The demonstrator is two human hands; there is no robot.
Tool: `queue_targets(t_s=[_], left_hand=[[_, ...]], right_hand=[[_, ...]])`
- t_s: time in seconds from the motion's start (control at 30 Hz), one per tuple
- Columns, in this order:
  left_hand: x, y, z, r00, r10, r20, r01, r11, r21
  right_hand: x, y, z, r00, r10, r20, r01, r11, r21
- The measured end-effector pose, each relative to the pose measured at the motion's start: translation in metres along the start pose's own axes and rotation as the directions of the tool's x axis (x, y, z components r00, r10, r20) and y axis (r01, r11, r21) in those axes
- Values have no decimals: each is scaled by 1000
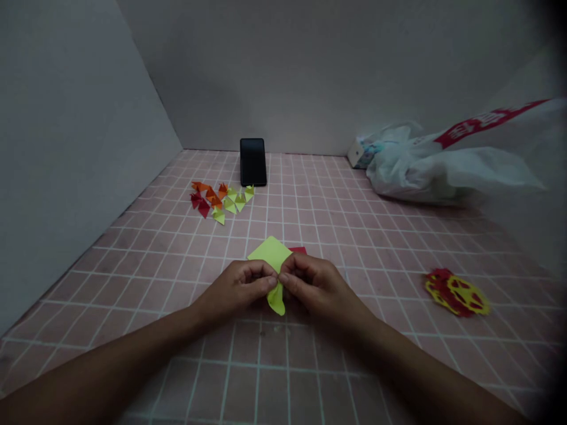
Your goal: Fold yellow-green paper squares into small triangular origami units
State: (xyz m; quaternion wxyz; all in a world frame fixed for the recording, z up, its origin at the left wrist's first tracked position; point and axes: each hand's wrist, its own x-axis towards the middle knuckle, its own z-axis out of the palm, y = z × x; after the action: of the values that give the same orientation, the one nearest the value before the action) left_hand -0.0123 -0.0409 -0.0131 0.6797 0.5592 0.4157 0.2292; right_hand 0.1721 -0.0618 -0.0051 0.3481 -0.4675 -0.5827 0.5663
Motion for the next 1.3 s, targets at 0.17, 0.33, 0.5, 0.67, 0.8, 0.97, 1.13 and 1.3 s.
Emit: queue_targets(t_s=[0.17,0.33,0.5,0.67,0.8,0.97,1.13,1.3], left_hand=[[0,1,2,997,-25,-68,18,995,-102],[-1,4,5,993,-31,-110,16,991,-133],[-3,4,6,992,-20,-124,3,991,-133],[-3,4,6,994,-8,-113,-7,992,-126],[-2,3,5,993,-5,-116,-7,994,-107],[-1,3,5,993,14,-119,-22,998,-66],[-2,3,6,992,45,-122,-47,999,-14],[-3,3,6,992,53,-114,-51,998,23]], right_hand=[[2,2,2,993,115,41,-122,956,267],[4,3,4,986,163,32,-165,938,306],[3,1,4,981,183,60,-193,920,340],[3,1,5,979,197,57,-205,914,350],[3,4,5,980,188,65,-199,918,344],[4,4,4,985,170,42,-174,944,279],[3,2,5,991,135,7,-135,975,176],[2,1,5,993,119,-14,-117,988,101]])
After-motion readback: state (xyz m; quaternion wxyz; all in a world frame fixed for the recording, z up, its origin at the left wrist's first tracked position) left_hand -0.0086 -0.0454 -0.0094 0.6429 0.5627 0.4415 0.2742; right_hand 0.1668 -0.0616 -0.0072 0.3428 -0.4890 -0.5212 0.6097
